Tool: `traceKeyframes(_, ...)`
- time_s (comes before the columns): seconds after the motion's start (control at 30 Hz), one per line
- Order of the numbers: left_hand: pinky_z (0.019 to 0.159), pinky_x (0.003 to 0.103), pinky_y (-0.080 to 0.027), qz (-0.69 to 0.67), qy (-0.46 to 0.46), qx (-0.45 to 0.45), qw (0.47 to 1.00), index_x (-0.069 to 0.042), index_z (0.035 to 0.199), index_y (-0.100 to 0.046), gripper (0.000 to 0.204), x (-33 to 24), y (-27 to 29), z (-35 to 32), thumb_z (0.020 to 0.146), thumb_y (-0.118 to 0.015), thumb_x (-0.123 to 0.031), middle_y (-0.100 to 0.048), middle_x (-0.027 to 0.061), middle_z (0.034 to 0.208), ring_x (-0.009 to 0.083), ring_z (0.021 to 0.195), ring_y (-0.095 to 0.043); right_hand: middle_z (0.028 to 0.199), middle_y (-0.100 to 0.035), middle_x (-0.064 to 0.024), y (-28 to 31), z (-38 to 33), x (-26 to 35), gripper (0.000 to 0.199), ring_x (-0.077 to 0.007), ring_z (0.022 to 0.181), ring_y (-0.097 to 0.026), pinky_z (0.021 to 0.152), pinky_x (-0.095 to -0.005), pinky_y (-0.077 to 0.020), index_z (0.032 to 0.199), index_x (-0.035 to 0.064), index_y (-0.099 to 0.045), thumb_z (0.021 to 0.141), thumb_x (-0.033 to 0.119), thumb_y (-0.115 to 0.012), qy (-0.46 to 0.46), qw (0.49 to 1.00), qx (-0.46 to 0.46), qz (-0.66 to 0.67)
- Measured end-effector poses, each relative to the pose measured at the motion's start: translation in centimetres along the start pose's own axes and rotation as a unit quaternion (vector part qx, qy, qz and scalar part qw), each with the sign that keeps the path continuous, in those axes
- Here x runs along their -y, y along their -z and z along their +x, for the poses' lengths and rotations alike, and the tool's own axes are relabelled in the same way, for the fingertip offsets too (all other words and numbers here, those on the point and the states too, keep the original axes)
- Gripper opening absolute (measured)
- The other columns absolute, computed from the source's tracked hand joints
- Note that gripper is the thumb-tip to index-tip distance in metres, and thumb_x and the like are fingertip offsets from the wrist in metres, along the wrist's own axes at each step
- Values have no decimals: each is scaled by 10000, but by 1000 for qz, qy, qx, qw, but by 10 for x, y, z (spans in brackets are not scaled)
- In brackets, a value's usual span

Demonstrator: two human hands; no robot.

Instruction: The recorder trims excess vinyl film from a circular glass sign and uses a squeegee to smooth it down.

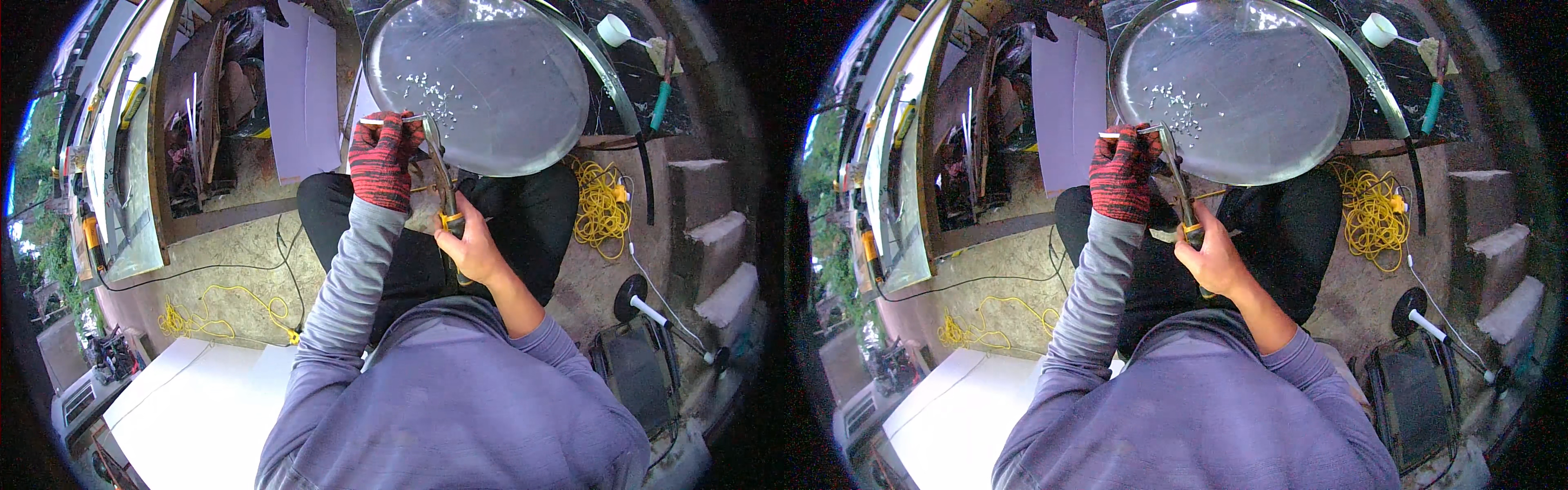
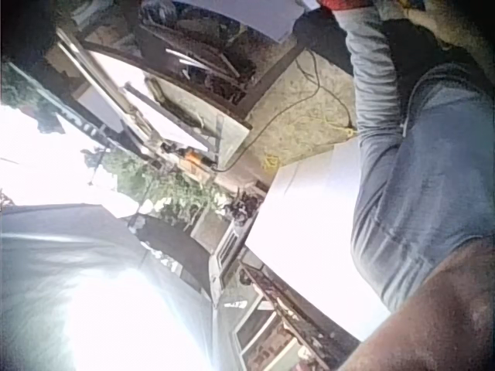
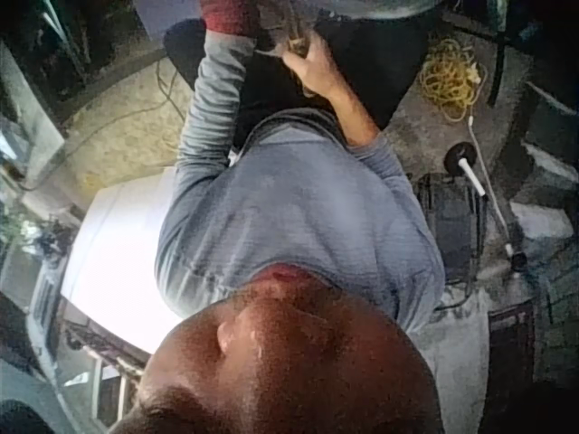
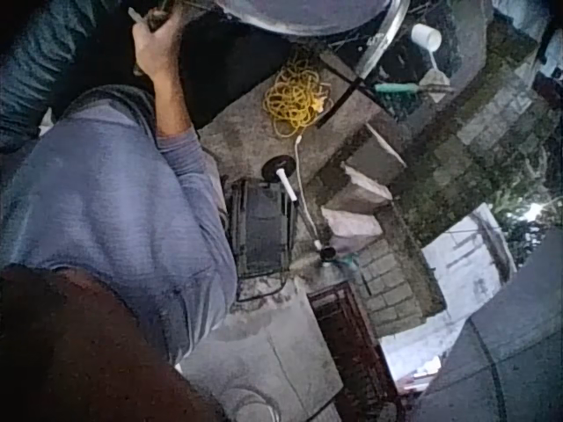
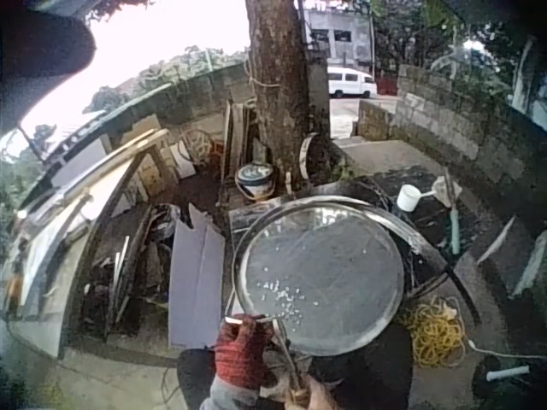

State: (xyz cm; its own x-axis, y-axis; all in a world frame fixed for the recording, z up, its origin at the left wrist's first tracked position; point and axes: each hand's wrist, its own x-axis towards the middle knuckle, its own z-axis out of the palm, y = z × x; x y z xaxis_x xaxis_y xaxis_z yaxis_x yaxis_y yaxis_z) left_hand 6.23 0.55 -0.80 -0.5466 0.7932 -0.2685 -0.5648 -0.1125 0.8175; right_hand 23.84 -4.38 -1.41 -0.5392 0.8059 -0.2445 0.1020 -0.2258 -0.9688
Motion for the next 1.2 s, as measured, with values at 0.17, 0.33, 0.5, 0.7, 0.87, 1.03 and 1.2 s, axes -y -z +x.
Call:
traceKeyframes(0.17,832,391,-627,-35,35,-1,999,-29,1125,-547,175,-7,0,0,1022,-620,-150,-694,170,1093,290,968,-718,944,-598,-78,3,1,0,324,-173,853,-538,841,-335,-471,1164,-13,-559,852,50,-617,-15,1000,-2,5)
traceKeyframes(0.33,840,406,-632,-22,39,9,999,-29,1133,-544,176,-8,0,-1,1030,-605,-158,-695,183,1105,301,962,-726,948,-608,-71,0,0,-4,331,-167,865,-543,844,-334,-472,1168,-20,-575,848,45,-625,-27,999,-7,20)
traceKeyframes(0.5,836,406,-636,-28,35,-13,999,-25,1139,-543,182,-7,-4,-2,1036,-596,-166,-696,181,1098,294,959,-727,973,-624,-69,-4,2,-6,326,-156,870,-556,840,-320,-477,1163,-23,-593,849,53,-633,-50,997,-35,41)
traceKeyframes(0.7,843,402,-634,-53,38,-11,998,-7,1158,-542,212,-3,3,1,1041,-591,-177,-691,183,1103,292,973,-725,975,-627,-54,6,0,-10,314,-140,864,-580,830,-313,-494,1158,7,-590,855,73,-641,-73,991,34,102)
traceKeyframes(0.87,852,396,-630,-61,48,-4,997,-2,1168,-542,220,2,9,3,1040,-593,-174,-690,184,1115,293,983,-724,945,-622,-34,1,0,-12,286,-131,865,-589,801,-314,-497,1130,42,-579,855,84,-649,-59,985,39,155)
traceKeyframes(1.03,855,390,-629,-28,23,8,999,2,1167,-541,210,2,7,2,1038,-594,-156,-688,191,1129,292,988,-721,947,-613,-47,3,2,-17,281,-132,860,-584,813,-312,-490,1119,43,-572,855,92,-654,-40,995,40,88)
traceKeyframes(1.2,850,381,-629,-53,38,-8,998,5,1162,-547,203,1,5,0,1039,-592,-150,-687,191,1131,286,983,-718,918,-583,-46,2,3,-13,280,-146,846,-561,809,-324,-478,1099,34,-561,842,94,-653,-43,997,30,62)
